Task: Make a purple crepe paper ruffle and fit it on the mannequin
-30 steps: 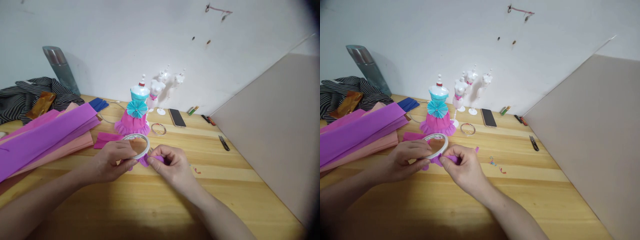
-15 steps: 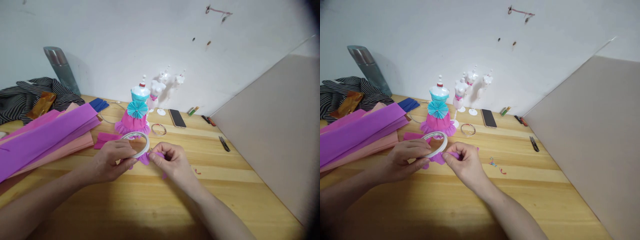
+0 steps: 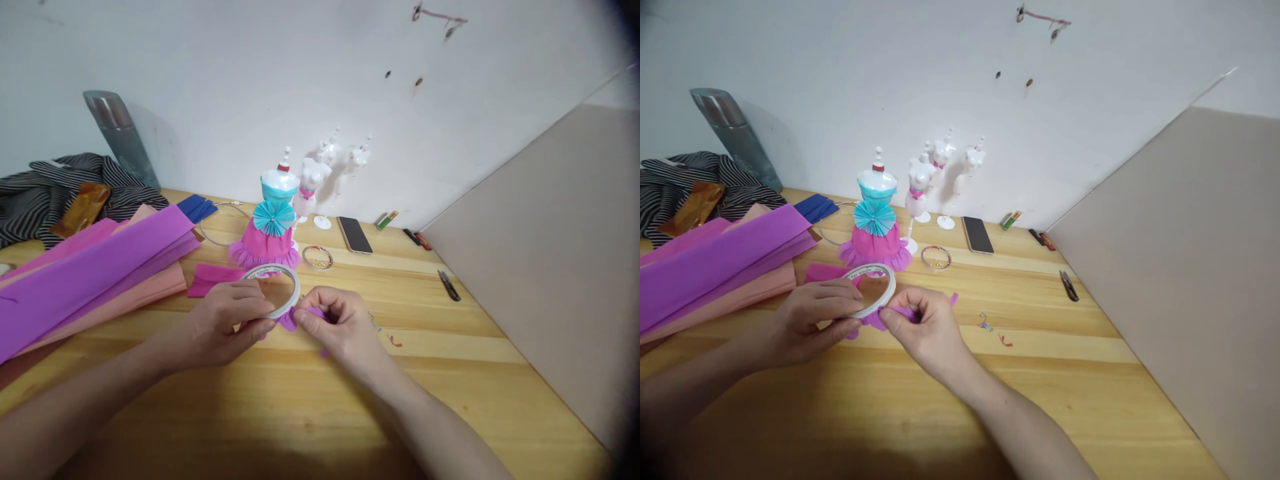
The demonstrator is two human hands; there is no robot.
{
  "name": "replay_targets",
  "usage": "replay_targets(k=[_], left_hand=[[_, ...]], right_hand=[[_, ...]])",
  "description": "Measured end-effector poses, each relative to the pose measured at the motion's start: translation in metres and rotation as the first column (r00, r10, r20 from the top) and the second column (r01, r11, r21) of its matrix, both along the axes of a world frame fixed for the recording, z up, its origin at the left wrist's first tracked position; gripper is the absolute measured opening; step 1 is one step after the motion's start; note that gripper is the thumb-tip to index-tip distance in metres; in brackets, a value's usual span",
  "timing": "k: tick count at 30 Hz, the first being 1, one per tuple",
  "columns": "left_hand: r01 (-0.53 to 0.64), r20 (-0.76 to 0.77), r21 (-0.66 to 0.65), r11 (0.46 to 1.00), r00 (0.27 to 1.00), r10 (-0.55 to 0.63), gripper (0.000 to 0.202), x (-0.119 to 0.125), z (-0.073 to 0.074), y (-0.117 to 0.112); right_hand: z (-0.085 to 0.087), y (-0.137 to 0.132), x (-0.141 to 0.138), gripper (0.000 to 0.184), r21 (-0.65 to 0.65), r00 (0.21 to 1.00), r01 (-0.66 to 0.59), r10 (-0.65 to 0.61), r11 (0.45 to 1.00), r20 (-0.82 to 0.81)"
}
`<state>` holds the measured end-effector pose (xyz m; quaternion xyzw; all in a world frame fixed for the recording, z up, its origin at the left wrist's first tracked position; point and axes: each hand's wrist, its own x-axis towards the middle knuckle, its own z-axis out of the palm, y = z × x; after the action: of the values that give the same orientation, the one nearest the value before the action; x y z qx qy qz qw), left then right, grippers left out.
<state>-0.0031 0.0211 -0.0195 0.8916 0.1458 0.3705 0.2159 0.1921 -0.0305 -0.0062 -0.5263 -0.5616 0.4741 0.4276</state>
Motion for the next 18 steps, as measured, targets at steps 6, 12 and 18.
replay_targets(k=[6,12,18], left_hand=[[0.002,0.012,0.014,1.0,1.0,-0.002,0.019,0.0,0.0008,-0.0003],[-0.006,0.015,0.017,1.0,1.0,0.006,0.017,-0.0002,0.003,-0.0011],[-0.005,0.003,0.048,0.999,1.0,0.005,0.017,0.0006,0.0027,-0.0016]], right_hand=[[-0.0002,-0.0003,0.0001,0.038,-0.019,1.0,0.014,-0.014,1.0,-0.003],[-0.0002,0.0012,0.0005,0.035,-0.033,1.0,0.024,-0.024,0.999,-0.011],[-0.0003,0.002,0.0002,0.036,-0.058,0.999,0.031,-0.033,0.998,-0.037]])
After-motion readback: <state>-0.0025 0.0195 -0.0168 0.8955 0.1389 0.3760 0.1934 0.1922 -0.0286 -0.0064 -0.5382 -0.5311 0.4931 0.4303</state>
